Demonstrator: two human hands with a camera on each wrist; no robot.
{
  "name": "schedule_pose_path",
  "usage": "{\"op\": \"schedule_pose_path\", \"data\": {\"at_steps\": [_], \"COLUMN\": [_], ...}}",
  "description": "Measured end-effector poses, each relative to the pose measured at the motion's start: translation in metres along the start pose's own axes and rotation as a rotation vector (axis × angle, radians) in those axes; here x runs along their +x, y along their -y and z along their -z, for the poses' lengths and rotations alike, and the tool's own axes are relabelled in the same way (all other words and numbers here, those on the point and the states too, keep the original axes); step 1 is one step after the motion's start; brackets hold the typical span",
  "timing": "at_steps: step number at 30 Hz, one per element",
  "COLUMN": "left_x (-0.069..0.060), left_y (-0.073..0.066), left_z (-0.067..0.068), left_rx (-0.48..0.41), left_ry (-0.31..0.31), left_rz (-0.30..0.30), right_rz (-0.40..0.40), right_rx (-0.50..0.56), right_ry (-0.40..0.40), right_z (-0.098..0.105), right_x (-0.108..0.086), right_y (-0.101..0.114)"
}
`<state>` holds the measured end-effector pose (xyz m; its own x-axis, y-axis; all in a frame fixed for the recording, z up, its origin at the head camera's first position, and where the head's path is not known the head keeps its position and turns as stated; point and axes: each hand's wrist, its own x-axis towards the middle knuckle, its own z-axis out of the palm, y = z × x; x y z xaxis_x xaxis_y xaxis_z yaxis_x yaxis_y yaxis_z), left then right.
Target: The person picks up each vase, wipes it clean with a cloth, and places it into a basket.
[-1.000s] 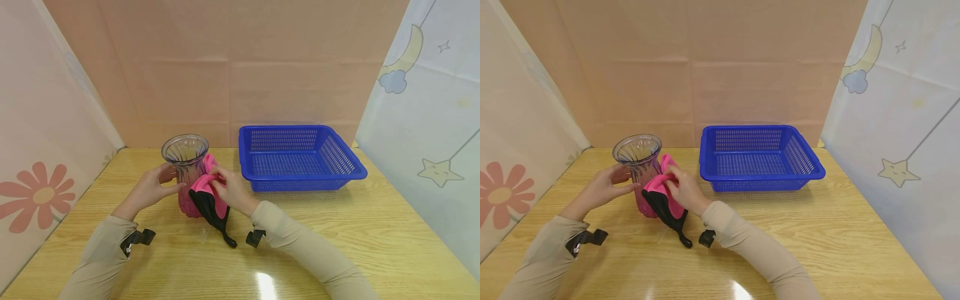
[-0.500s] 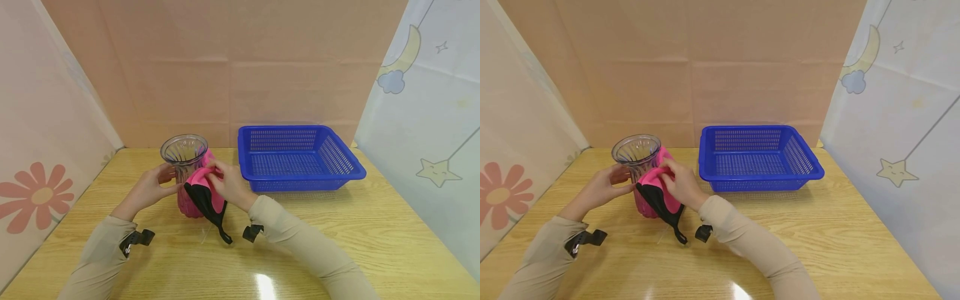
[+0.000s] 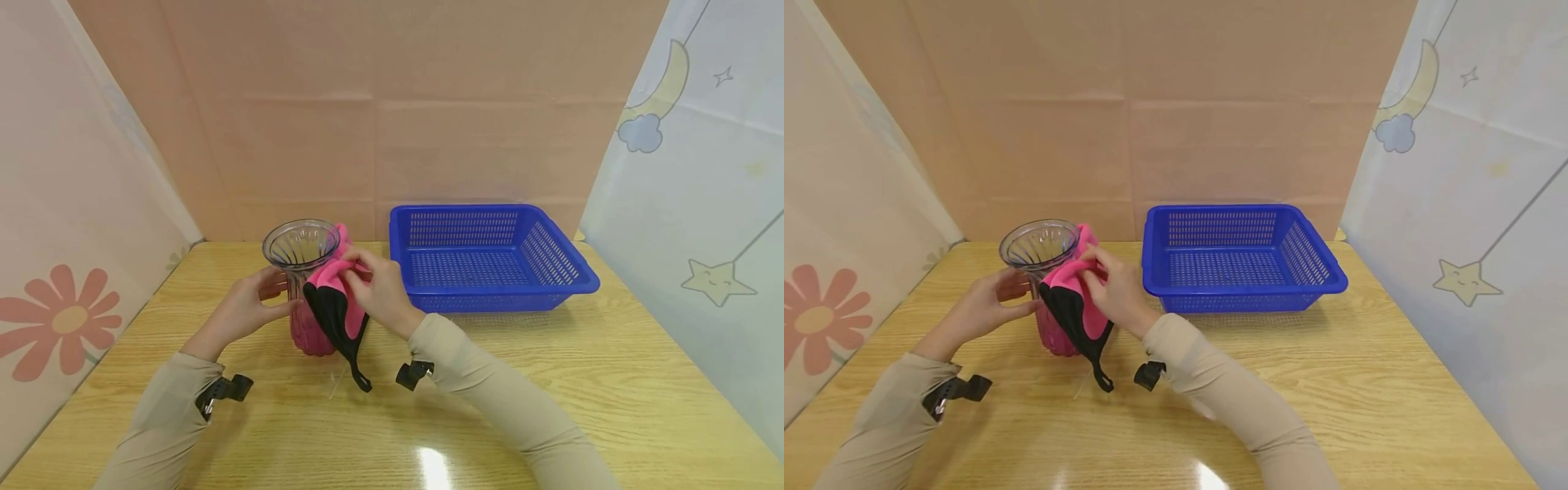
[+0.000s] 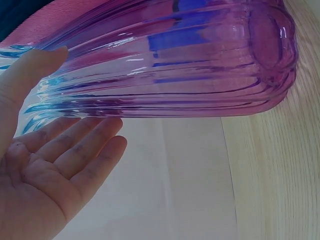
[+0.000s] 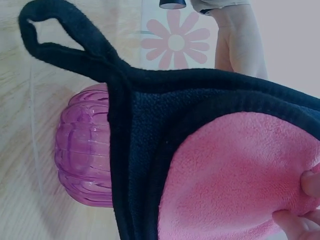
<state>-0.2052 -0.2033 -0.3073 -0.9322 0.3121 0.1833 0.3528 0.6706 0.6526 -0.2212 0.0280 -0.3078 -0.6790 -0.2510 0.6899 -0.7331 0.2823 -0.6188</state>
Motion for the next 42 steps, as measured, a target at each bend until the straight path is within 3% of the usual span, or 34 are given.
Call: {"op": "schedule_pose_path", "data": {"at_steps": [17, 42], "left_x": [-0.001, -0.002], "left_y": [0.000, -0.003], "left_z": [0.001, 0.001], "left_rx": [-0.002, 0.005], "left_ry": [0.011, 0.019], "left_rz": [0.009, 0.018], "right_rz": [0.014, -0.019], "right_rx": [0.079, 0.085], "right_ry": [-0.076, -0.020], "right_z": [0.014, 0.004], "right_x": [0.008, 0.002], "right_y": [0.007, 0.000]}}
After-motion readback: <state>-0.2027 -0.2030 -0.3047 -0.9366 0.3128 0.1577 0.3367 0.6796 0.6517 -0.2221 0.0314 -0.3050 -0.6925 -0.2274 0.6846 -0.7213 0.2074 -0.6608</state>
